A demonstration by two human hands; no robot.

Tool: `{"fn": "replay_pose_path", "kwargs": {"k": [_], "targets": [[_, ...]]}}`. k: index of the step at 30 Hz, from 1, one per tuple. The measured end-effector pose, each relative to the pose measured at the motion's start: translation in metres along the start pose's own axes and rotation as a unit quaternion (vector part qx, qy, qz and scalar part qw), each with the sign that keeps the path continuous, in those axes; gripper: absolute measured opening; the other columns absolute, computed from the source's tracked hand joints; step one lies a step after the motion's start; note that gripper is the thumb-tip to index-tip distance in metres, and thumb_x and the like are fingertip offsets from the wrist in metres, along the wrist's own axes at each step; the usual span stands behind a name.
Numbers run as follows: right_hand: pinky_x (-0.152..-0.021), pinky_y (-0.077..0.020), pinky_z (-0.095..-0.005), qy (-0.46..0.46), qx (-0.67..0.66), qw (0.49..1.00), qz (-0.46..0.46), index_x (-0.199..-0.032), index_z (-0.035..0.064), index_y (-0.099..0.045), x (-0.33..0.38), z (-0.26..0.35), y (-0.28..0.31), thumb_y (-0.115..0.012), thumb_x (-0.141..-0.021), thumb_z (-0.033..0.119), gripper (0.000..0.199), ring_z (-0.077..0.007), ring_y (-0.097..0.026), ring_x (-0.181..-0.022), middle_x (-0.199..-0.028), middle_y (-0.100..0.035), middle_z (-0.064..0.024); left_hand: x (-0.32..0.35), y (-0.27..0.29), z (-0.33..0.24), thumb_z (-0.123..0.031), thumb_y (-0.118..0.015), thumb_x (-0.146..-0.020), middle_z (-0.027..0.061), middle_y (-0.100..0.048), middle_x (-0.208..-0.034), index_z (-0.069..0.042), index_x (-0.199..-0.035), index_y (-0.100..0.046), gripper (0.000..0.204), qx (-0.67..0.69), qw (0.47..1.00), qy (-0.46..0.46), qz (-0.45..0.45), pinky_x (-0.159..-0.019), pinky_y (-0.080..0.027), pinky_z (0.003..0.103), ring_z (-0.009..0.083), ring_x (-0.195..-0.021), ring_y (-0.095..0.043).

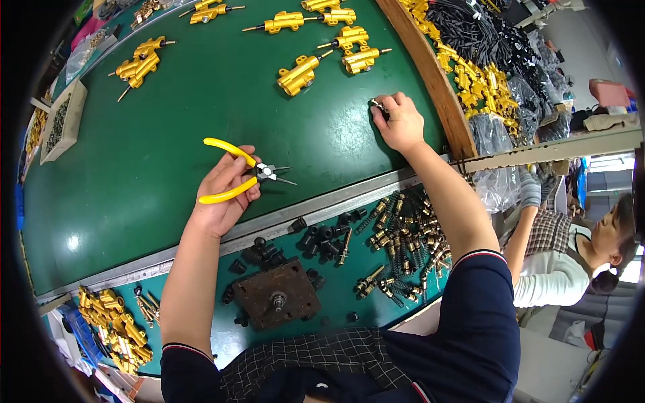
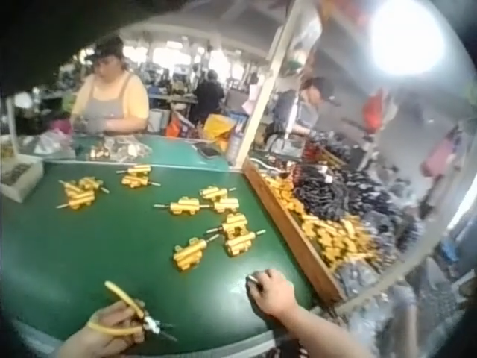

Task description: Trimming and assembling small hardware components at a manual workstation using pliers.

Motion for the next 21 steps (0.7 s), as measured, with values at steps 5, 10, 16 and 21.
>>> {"fn": "replay_pose_path", "kwargs": {"k": [5, 10, 16, 21], "targets": [[-0.062, -0.0505, -0.0321, 0.009, 0.000, 0.997, -0.071, -0.100, 0.0116, -0.067, 0.001, -0.009, -0.011, -0.069, -0.081, 0.025, 0.023, -0.0201, -0.061, -0.062, -0.079, -0.065, -0.0036, 0.008, 0.016, -0.020, -0.023, -0.053, -0.096, 0.0042, -0.060, -0.089, -0.004, -0.110, -0.057, 0.024, -0.193, 0.976, -0.020, -0.093, -0.055, -0.042, 0.028, 0.0109, -0.058, -0.050], [-0.061, -0.0483, -0.0266, -0.153, -0.206, 0.966, -0.032, -0.095, 0.0061, -0.067, -0.011, 0.006, 0.005, -0.069, -0.083, 0.019, 0.018, -0.0118, -0.058, -0.063, -0.077, -0.064, -0.0025, 0.051, 0.027, -0.052, -0.025, -0.052, -0.096, 0.0048, -0.063, -0.084, -0.003, -0.105, -0.061, 0.025, -0.466, 0.880, -0.061, -0.069, -0.058, -0.045, 0.028, 0.0127, -0.061, -0.055], [-0.064, -0.0512, -0.0251, 0.041, -0.507, 0.860, 0.034, -0.095, 0.0032, -0.066, 0.033, 0.176, 0.104, -0.072, -0.080, 0.013, 0.019, -0.0118, -0.062, -0.072, -0.080, -0.066, -0.0052, 0.102, -0.053, -0.029, -0.042, -0.040, -0.099, 0.0131, -0.061, -0.115, -0.005, -0.117, -0.056, 0.045, -0.063, 0.989, -0.135, -0.004, -0.088, -0.048, 0.042, 0.0268, -0.103, -0.060], [-0.080, -0.0492, -0.0382, 0.266, -0.360, 0.894, -0.007, -0.093, 0.0074, -0.065, 0.067, 0.249, 0.090, -0.071, -0.074, 0.020, 0.024, -0.0276, -0.061, -0.089, -0.093, -0.063, -0.0091, 0.090, -0.069, -0.007, -0.043, -0.034, -0.100, 0.0128, -0.056, -0.123, -0.006, -0.121, -0.053, 0.047, 0.215, 0.976, 0.024, -0.008, -0.096, -0.044, 0.041, 0.0268, -0.115, -0.053]]}}
Point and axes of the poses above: each hand's wrist, its own x-axis away from the middle knuckle, its own y-axis out of the back of the hand, z = x × y, the point moved 2 cm from there along -x, towards the middle knuckle
